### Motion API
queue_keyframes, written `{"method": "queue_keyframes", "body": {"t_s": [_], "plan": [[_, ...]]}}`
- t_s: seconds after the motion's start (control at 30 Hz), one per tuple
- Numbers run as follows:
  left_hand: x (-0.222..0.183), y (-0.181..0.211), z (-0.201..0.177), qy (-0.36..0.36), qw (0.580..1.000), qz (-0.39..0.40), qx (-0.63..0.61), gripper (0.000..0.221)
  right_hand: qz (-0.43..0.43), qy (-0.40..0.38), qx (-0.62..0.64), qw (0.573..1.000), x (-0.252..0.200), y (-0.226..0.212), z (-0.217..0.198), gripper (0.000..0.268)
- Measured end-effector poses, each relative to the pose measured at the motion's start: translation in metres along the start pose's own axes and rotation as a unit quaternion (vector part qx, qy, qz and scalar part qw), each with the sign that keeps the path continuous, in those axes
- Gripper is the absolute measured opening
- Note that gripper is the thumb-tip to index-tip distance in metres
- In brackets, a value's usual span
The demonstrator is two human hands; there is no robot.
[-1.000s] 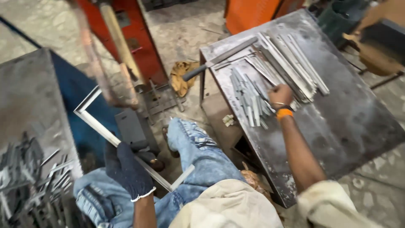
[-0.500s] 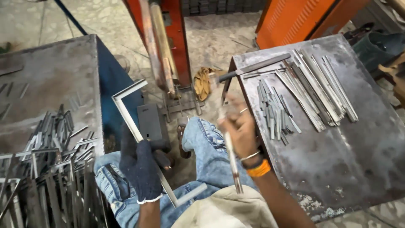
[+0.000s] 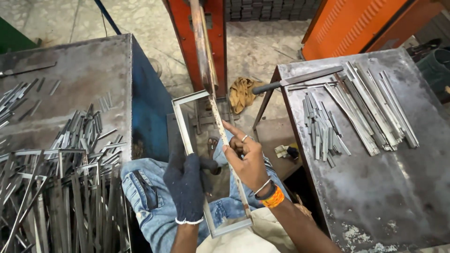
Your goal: Welding thin metal strips into rectangular frames using a spot welding machine.
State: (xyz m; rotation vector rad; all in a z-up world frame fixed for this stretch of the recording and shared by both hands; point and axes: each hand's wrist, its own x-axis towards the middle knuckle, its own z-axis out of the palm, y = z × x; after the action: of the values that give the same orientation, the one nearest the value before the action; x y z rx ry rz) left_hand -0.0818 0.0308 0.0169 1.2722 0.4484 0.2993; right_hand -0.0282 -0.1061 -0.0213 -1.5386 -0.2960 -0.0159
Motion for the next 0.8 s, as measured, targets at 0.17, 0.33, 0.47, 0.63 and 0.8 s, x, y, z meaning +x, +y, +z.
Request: {"method": "queue_keyframes", "body": {"t_s": [0.17, 0.33, 0.47, 0.63, 0.8], "plan": [[0.000, -0.001, 0.001, -0.009, 1.000, -0.017, 0.018, 0.047, 0.008, 0.005, 0.003, 1.000, 0.001, -0.002, 0.001, 0.057], [-0.002, 0.005, 0.002, -0.020, 1.000, -0.003, 0.018, 0.055, 0.008, 0.006, 0.007, 1.000, 0.000, -0.001, 0.001, 0.057], [0.000, 0.006, -0.001, -0.016, 0.999, -0.013, 0.039, 0.052, 0.012, -0.001, 0.017, 1.000, -0.001, -0.002, 0.001, 0.059], [0.005, -0.001, -0.010, -0.014, 0.997, 0.010, 0.077, 0.049, 0.008, 0.003, 0.002, 1.000, -0.002, -0.004, 0.005, 0.059], [0.002, -0.010, -0.009, -0.035, 0.991, 0.096, 0.089, 0.045, -0.017, 0.010, 0.013, 1.000, -0.005, 0.003, 0.008, 0.056]]}}
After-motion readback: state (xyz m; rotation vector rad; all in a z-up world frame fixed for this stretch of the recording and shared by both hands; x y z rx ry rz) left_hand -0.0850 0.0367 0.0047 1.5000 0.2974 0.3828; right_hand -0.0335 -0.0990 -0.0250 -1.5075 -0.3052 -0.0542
